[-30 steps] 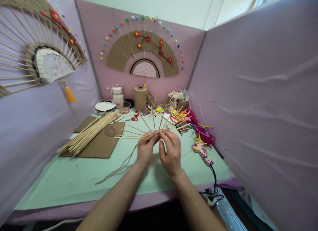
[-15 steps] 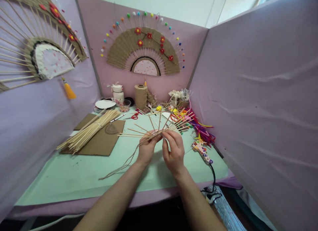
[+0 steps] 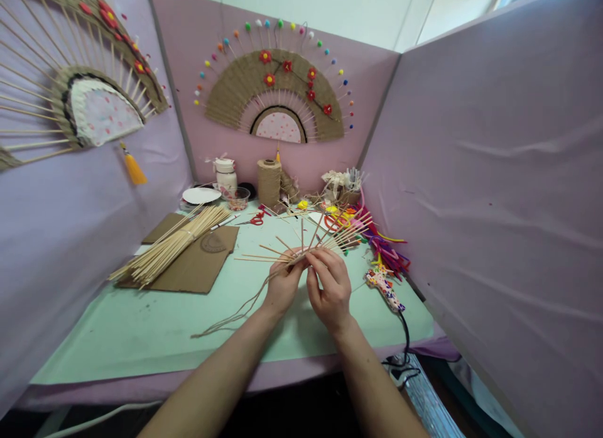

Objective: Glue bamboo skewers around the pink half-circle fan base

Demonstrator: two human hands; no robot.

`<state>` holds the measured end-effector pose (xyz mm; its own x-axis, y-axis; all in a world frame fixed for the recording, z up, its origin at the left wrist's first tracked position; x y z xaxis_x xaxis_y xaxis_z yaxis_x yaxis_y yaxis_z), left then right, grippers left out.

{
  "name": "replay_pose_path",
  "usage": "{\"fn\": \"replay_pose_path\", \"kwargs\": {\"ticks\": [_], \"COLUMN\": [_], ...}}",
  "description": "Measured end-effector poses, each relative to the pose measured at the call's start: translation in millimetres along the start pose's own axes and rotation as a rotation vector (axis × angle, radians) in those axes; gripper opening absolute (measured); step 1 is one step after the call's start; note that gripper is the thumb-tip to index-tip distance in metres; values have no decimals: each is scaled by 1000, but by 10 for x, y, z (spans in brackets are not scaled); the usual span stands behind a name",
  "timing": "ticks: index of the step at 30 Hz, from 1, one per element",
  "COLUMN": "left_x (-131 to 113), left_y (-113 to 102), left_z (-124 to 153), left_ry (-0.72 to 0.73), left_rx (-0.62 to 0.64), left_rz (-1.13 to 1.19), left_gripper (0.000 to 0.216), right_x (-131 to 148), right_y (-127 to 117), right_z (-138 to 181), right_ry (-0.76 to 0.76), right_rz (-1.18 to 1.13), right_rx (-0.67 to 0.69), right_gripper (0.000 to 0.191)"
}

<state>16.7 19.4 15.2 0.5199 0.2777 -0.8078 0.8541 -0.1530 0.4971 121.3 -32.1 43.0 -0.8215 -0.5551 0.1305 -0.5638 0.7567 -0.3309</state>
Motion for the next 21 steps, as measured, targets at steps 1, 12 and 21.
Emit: {"fn": "replay_pose_path", "kwargs": {"ticks": [1, 12, 21], "left_x": [-3, 48, 64], "left_y": [1, 11, -30], "left_z": [1, -32, -32], "left_ry": [10, -28, -10], "left_rx": [2, 24, 4], "left_rz": [-14, 4, -28], "left_gripper": [21, 19, 15], "right_x": [-1, -33, -24], "right_y": [1, 8, 67], "right_z": [-1, 23, -1], "right_ry": [-2, -17, -8], "right_rz": [3, -11, -47], "right_rx": [-1, -23, 59], "right_gripper": [42, 44, 37]}}
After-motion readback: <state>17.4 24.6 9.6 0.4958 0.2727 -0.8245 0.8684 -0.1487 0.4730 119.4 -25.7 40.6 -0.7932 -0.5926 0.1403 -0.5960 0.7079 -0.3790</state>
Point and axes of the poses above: each hand's wrist, its own z-axis away from the middle knuckle, its own y-axis out of the palm, x = y × z, the point moved 4 cm from there along -z, towards the middle knuckle, and after that the axes turned 9 degrees about z, right-handed, at the moved point
